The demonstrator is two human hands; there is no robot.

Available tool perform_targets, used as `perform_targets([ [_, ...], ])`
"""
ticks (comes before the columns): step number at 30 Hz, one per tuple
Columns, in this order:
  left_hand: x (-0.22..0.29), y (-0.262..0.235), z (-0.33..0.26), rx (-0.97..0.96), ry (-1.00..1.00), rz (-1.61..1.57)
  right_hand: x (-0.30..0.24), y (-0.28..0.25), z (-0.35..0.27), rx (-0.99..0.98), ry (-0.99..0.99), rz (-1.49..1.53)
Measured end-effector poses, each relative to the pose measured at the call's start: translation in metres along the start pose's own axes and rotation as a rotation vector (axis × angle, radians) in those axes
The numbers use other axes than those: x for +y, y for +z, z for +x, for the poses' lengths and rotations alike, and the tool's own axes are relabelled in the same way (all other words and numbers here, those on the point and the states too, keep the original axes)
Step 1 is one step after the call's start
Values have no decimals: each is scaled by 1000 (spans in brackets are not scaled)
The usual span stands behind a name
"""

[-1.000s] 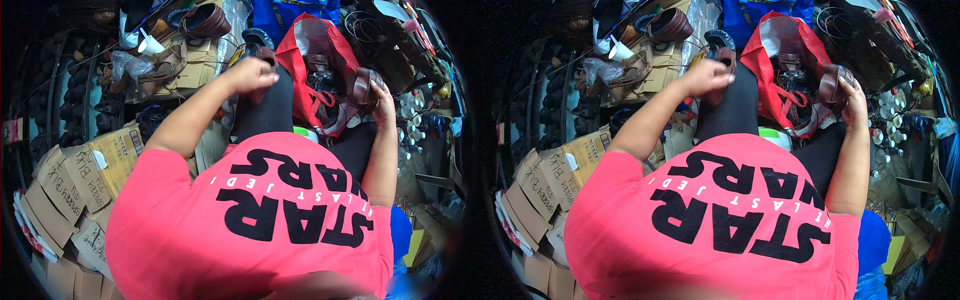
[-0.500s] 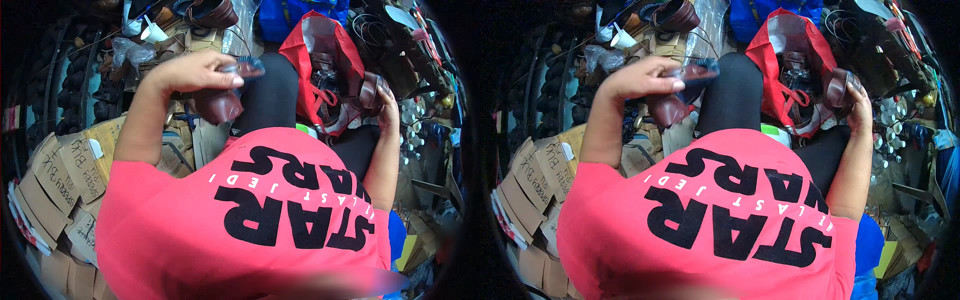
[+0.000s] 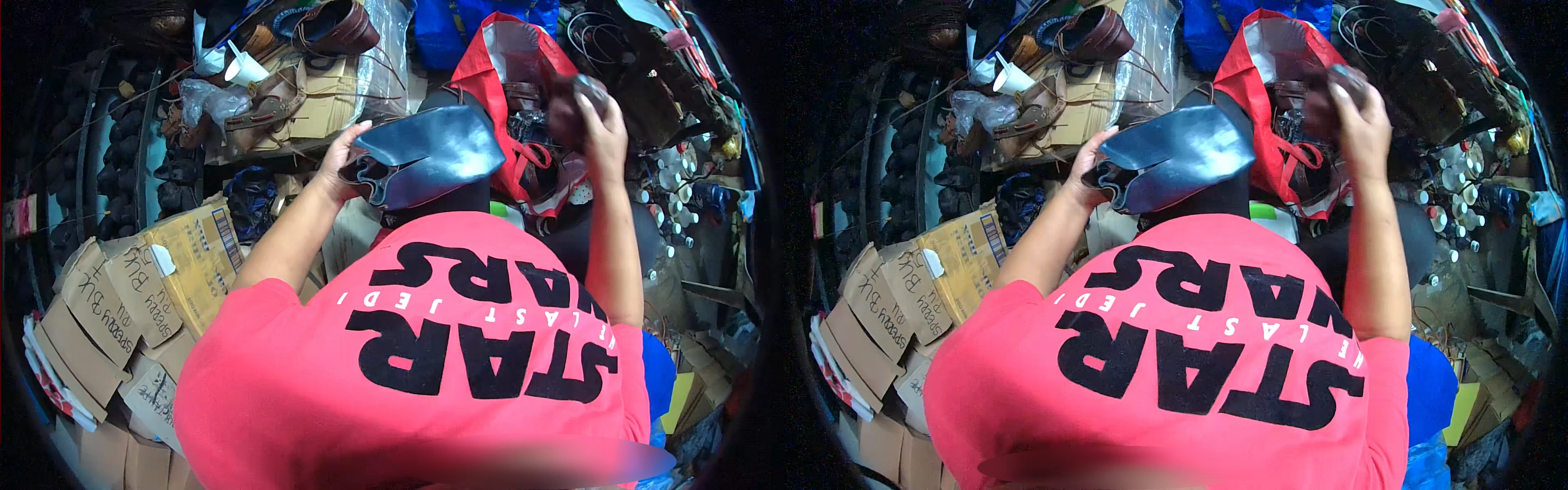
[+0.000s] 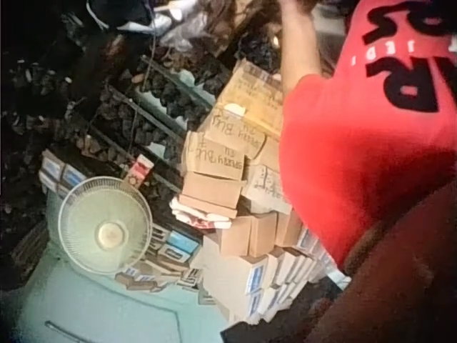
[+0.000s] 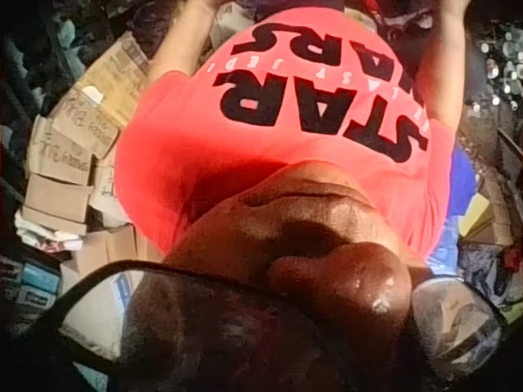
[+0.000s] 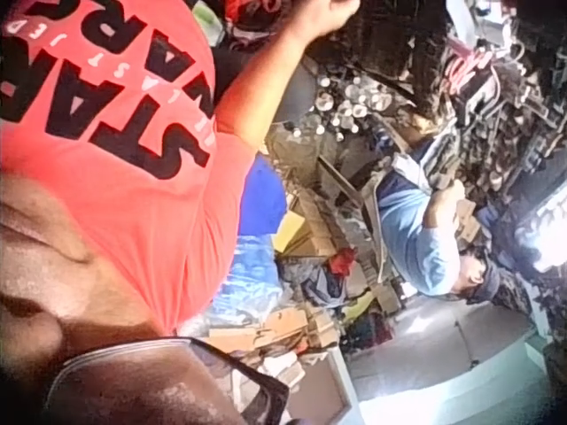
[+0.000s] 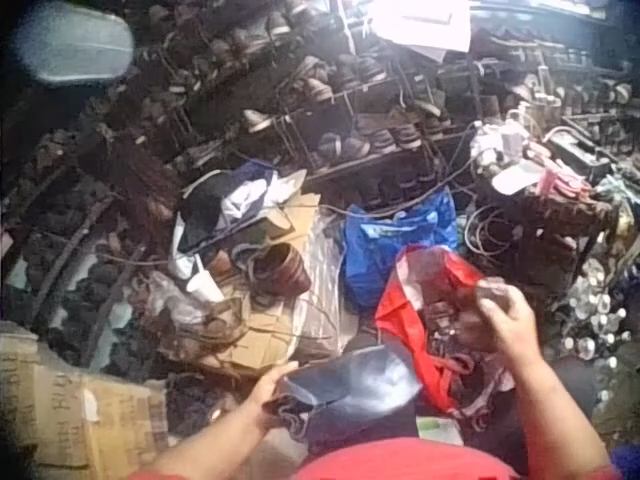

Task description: Lacing and inspecting leather shoe uppers in a workshop.

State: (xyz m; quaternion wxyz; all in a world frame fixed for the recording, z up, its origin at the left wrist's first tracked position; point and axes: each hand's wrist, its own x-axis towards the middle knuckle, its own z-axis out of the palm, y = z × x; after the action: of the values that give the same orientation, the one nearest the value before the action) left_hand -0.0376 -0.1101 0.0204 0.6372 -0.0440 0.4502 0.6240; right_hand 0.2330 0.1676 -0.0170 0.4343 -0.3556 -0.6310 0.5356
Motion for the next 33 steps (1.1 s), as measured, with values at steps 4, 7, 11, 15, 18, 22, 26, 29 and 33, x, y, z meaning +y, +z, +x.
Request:
perform_targets([
  [4, -16, 3, 3, 90, 20, 54, -52, 87, -19, -79, -172, -248],
  [7, -25, -2, 6, 91, -28, -126, -44, 128, -41, -252, -598, -579],
  [11, -37, -14, 9, 84, -9, -210, -31, 137, -44, -317, -837, -719],
  [15, -12, 33, -3, 35, 90, 38, 11, 116, -6, -257, -519, -618],
  [18, 24, 72, -31, -276, 410, 408, 45, 69, 18, 69, -187, -354],
  [22, 36, 136, -59, -225, 739, 1458, 1, 31, 14, 29, -122, -19],
  [26, -13, 116, 1, -208, 1125, 2127, -91, 58, 5, -166, -161, 275],
  [29, -44, 102, 22, -181, 1089, 2216, -105, 83, -10, -429, -177, 120],
  [33, -29, 98, -10, 36, 1470, 1898, -58, 103, -27, -700, -264, -357],
])
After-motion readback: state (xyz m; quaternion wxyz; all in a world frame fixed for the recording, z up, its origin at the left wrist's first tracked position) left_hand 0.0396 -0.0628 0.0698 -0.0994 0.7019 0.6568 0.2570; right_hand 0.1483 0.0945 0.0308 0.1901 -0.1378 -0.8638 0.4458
